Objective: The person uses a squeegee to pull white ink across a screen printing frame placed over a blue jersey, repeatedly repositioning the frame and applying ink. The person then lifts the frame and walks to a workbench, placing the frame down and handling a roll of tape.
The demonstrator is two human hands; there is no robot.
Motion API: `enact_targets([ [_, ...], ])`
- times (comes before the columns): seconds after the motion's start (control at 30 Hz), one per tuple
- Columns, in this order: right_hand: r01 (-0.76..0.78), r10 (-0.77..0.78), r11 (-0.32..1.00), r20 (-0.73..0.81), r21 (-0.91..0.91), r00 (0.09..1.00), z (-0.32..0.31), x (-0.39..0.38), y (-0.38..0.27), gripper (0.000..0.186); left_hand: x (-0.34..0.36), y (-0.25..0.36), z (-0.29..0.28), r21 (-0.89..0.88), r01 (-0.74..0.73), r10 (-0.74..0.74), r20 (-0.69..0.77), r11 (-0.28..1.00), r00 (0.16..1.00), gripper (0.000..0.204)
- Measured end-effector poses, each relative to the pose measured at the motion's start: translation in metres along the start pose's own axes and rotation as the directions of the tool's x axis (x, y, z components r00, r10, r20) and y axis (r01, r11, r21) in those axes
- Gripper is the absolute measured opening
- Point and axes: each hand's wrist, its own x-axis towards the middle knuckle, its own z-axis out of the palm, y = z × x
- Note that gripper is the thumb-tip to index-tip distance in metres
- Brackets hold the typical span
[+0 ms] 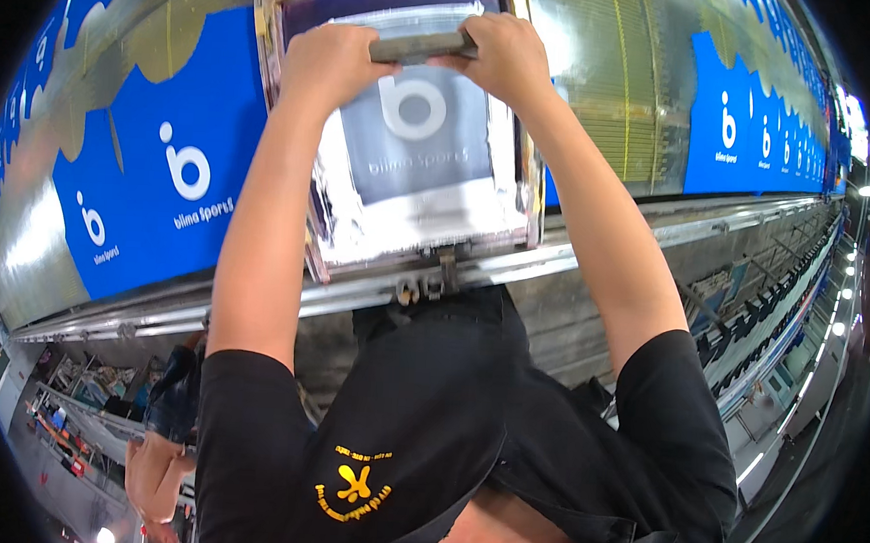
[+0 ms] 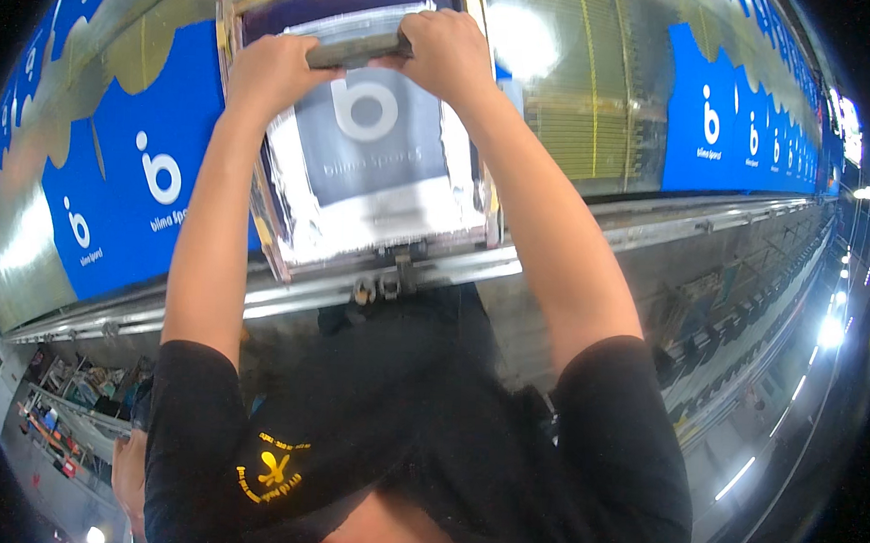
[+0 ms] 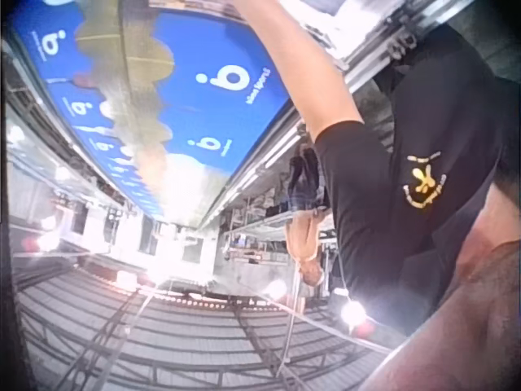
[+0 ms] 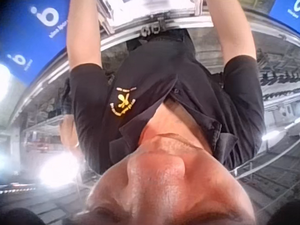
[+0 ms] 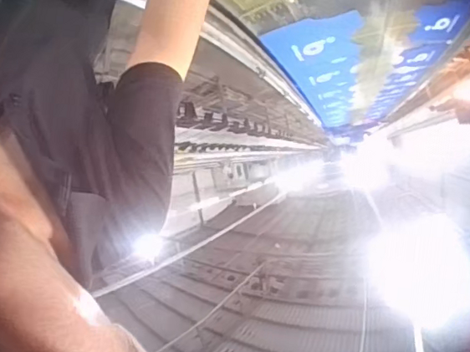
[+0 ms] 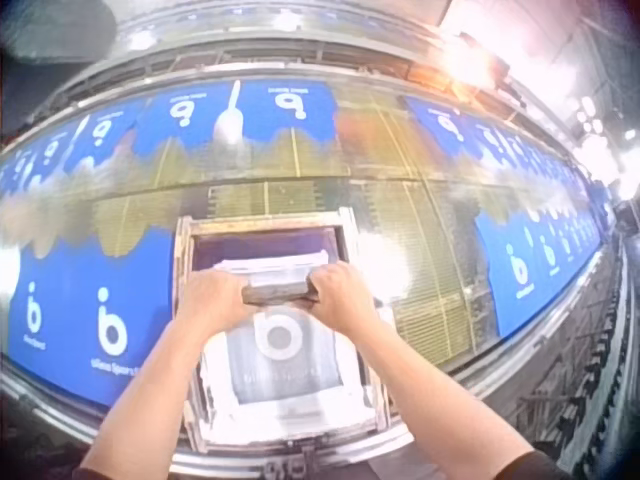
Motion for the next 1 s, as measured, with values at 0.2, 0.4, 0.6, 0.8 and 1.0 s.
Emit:
enact_targets([
  [0.2,0.0,0.006,0.995,-0.052,0.102,0.999,-0.02,-0.158,-0.075,0.041,-0.157,0.072,0.027,-0.031,0.036,-0.033,0.082,0.999,0.996,0.026],
  [0.4,-0.107,0.073,0.985,0.24,0.133,0.968,-0.019,-0.164,-0.092,0.054,-0.161,0.064,0.021,-0.048,0.181,-0.148,0.395,0.982,0.907,0.053],
  [0.6,-0.408,0.13,0.883,0.716,0.23,0.685,-0.024,-0.117,-0.06,0.076,-0.112,0.048,0.006,-0.232,0.249,-0.024,0.685,0.94,0.728,0.065],
  [0.8,-0.581,0.677,0.629,0.002,0.516,0.736,-0.05,-0.106,0.027,0.037,-0.045,0.02,-0.034,-0.287,0.107,0.06,0.516,0.952,0.855,0.058],
  [1.0,-0.77,0.84,0.293,0.233,0.566,0.491,-0.018,-0.11,0.052,0.039,0.043,-0.025,-0.051,-0.171,-0.097,0.122,0.146,0.981,0.982,0.05],
])
